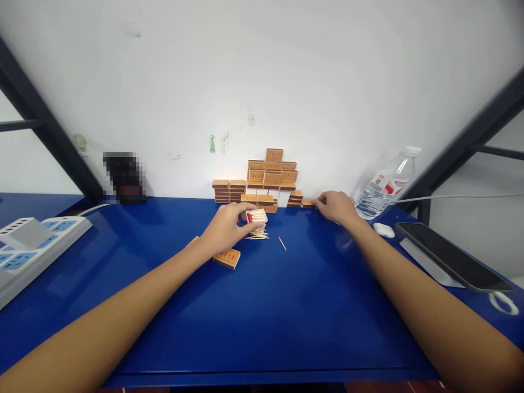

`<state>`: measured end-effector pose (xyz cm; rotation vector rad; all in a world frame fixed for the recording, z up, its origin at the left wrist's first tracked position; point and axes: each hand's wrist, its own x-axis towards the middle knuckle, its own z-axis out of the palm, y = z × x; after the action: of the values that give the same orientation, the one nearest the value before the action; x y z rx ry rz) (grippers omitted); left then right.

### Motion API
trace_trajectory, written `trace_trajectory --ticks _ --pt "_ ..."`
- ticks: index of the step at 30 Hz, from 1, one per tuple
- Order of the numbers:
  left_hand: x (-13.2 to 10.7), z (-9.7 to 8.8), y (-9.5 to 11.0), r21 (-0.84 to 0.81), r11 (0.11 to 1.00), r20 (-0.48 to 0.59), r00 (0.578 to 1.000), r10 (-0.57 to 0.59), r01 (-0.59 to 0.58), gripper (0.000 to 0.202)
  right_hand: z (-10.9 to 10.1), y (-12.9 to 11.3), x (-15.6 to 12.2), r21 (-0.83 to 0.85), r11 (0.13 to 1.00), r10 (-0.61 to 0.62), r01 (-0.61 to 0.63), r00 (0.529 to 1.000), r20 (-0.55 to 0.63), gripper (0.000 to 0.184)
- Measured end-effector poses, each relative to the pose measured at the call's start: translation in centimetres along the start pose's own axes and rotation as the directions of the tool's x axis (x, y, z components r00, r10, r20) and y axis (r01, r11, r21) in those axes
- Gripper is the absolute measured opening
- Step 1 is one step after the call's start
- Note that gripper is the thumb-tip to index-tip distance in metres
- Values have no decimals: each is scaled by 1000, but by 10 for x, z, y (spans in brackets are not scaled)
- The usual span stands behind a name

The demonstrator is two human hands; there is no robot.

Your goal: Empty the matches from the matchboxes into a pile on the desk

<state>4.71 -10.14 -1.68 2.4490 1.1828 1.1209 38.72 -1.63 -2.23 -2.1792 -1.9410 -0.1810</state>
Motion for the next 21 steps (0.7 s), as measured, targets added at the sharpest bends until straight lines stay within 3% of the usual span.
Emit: trace_trajectory --ticks 6,13,21 --pt "0 -1 1 21 1000 12 1000 -19 18 32 -1 -15 -9 -72 995 -64 65 998 21 38" --pt "0 -2 2 25 999 29 999 -33 32 33 1 -30 -22 -200 977 -105 80 987 -119 50" --pt "0 -1 2 10 1000 33 999 -28 27 34 11 -40 -20 -145 981 -160 131 965 -207 41"
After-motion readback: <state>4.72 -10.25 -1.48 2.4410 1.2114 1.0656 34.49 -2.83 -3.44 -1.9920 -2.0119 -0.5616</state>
